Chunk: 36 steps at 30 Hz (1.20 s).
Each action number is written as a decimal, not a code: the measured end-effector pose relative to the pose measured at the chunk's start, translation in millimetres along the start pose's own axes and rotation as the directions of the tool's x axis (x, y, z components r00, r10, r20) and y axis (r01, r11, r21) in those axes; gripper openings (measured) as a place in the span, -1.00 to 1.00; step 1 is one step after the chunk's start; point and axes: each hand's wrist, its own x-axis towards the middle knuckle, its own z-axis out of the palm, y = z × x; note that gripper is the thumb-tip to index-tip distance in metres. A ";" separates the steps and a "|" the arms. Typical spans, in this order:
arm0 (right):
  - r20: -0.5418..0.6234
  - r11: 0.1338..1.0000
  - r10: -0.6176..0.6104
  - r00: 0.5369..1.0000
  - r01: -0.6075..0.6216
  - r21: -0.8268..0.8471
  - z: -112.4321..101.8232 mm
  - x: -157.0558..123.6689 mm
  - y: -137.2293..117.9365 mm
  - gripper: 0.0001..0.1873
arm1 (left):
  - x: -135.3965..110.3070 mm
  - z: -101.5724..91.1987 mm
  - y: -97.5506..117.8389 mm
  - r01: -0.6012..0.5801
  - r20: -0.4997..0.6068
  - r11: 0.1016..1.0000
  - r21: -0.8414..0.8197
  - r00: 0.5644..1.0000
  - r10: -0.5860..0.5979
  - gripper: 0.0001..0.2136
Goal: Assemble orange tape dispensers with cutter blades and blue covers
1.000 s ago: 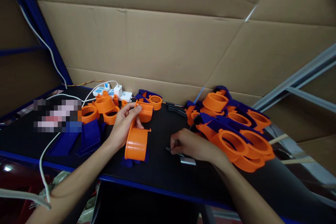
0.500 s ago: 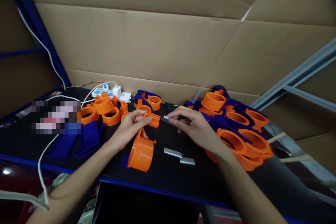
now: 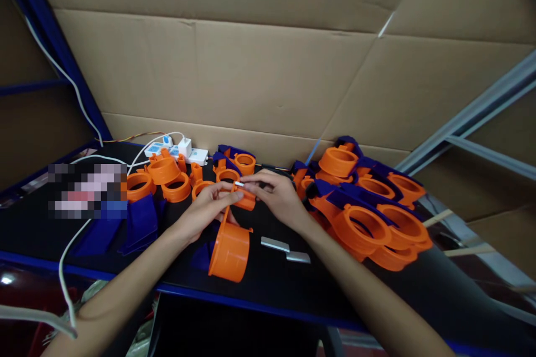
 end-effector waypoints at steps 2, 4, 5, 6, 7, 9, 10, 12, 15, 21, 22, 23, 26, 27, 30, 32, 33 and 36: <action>-0.032 0.980 0.082 0.996 -0.087 -0.179 1.2 9.0 13.9 -0.51 | 1.8 -3.5 -0.5 0.004 -0.028 0.999 -0.041 1.000 -0.005 -0.71; -0.077 0.930 0.149 0.986 -0.166 -0.329 1.6 15.0 32.0 -0.47 | 3.1 -6.1 -0.6 -0.001 -0.049 0.997 -0.080 0.999 -0.003 -0.71; -0.088 0.907 0.170 0.982 -0.190 -0.376 2.6 16.2 41.4 -0.49 | 3.4 -6.7 -0.4 -0.003 -0.057 0.995 -0.097 0.998 -0.003 -0.71; -0.089 0.888 0.187 0.978 -0.207 -0.411 4.6 16.2 50.5 -0.52 | 3.6 -7.0 0.0 -0.004 -0.063 0.994 -0.110 0.998 -0.003 -0.72; -0.081 0.865 0.207 0.975 -0.220 -0.450 7.5 15.2 58.7 -0.52 | 3.5 -6.9 0.4 -0.004 -0.066 0.993 -0.120 0.998 -0.004 -0.72; -0.049 0.821 0.247 0.968 -0.236 -0.519 15.2 11.6 71.7 -0.46 | 2.9 -6.2 1.3 -0.001 -0.067 0.991 -0.135 0.998 -0.008 -0.73; -0.031 0.804 0.262 0.965 -0.236 -0.546 19.0 9.8 76.2 -0.43 | 2.7 -5.8 1.6 0.000 -0.067 0.990 -0.140 0.998 -0.010 -0.73; -0.002 0.781 0.277 0.961 -0.227 -0.581 24.5 7.2 81.9 -0.41 | 2.3 -5.4 1.8 0.002 -0.065 0.989 -0.145 0.998 -0.012 -0.73; 0.039 0.782 0.265 0.964 -0.191 -0.593 25.5 6.6 85.5 -0.41 | 2.6 -5.6 0.8 0.008 -0.062 0.990 -0.144 0.998 -0.017 -0.72; 0.077 0.870 0.199 0.977 -0.140 -0.473 18.1 6.3 82.8 -0.63 | 4.2 -8.0 -2.8 0.008 -0.080 0.991 -0.132 0.997 -0.019 -0.70; 0.075 0.893 0.178 0.981 -0.129 -0.431 17.2 5.9 80.2 -0.68 | 4.6 -8.3 -3.2 0.004 -0.088 0.991 -0.131 0.996 -0.016 -0.69; 0.070 0.917 0.154 0.986 -0.116 -0.382 16.4 5.5 76.6 -0.72 | 4.9 -8.7 -3.4 -0.001 -0.098 0.992 -0.130 0.995 -0.011 -0.69; 0.026 0.974 0.092 0.995 -0.085 -0.210 13.3 4.0 61.4 -0.69 | 6.3 -9.4 -3.4 -0.028 -0.140 0.992 -0.124 0.990 0.011 -0.66; 0.002 0.984 0.082 0.997 -0.080 -0.156 12.0 3.3 55.1 -0.65 | 6.8 -9.6 -3.4 -0.040 -0.157 0.992 -0.121 0.987 0.021 -0.65; -0.077 0.997 0.073 0.994 -0.073 0.005 8.4 0.2 35.1 -0.55 | 8.0 -9.8 -3.8 -0.066 -0.191 0.993 -0.103 0.981 0.045 -0.64; -0.137 0.977 0.077 0.988 -0.047 0.209 8.1 -2.3 23.0 -0.57 | 8.3 -9.1 -4.3 -0.069 -0.185 0.994 -0.089 0.981 0.051 -0.65; -0.159 0.947 0.083 0.984 -0.028 0.320 8.9 -3.4 17.9 -0.59 | 8.2 -8.3 -4.4 -0.068 -0.174 0.994 -0.082 0.983 0.053 -0.65; -0.183 0.865 0.105 0.978 0.001 0.501 14.3 -6.0 8.5 -0.63 | 6.8 -5.0 -4.1 -0.063 -0.120 0.996 -0.061 0.991 0.056 -0.65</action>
